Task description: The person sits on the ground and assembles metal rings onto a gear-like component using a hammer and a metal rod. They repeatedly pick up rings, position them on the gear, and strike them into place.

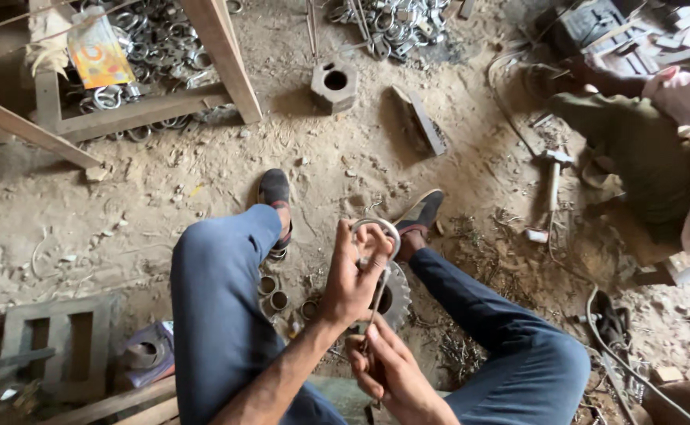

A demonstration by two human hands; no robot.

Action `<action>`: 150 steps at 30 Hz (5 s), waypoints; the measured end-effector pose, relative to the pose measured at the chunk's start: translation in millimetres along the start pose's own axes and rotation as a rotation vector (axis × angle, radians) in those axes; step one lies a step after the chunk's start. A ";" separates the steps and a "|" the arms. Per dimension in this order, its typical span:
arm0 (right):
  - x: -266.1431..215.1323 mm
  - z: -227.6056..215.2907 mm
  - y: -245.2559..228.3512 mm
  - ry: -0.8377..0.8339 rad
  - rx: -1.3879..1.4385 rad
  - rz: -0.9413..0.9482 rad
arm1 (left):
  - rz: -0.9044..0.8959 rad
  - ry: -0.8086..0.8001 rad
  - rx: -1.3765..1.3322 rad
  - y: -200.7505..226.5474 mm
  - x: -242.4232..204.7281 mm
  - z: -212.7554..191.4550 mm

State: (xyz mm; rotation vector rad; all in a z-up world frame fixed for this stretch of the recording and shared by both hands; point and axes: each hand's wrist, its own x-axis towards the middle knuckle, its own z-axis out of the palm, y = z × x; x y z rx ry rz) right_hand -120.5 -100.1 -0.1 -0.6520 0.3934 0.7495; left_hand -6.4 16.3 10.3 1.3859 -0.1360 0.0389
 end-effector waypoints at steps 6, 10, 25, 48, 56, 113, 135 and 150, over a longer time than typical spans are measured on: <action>-0.9 -17.7 -31.5 0.198 -0.098 -0.156 | -0.115 -0.217 0.308 16.3 2.2 -12.4; 6.0 -19.4 -21.4 0.306 -0.393 -0.158 | -0.019 -0.153 0.390 16.8 -9.0 -11.0; 6.1 -39.7 -25.4 0.075 -0.071 0.093 | 0.283 -0.391 0.863 5.2 -0.4 -12.6; 11.7 -52.9 -30.0 0.582 -1.114 -0.889 | -0.615 0.081 -0.399 -51.4 -22.5 -44.9; 8.5 -62.7 -35.8 0.499 -0.888 -0.926 | -0.643 0.039 -0.586 21.9 -47.5 -30.5; -3.2 -31.4 -61.9 0.445 -1.498 -1.043 | -0.782 -0.274 -0.253 -53.0 -27.8 -29.5; 16.9 -16.2 -16.5 0.433 -1.304 -0.626 | 0.050 0.270 -0.091 -44.9 -40.1 -19.2; 2.0 -15.1 6.0 0.201 -0.155 0.118 | 0.699 -0.172 0.683 -48.2 -37.5 -49.0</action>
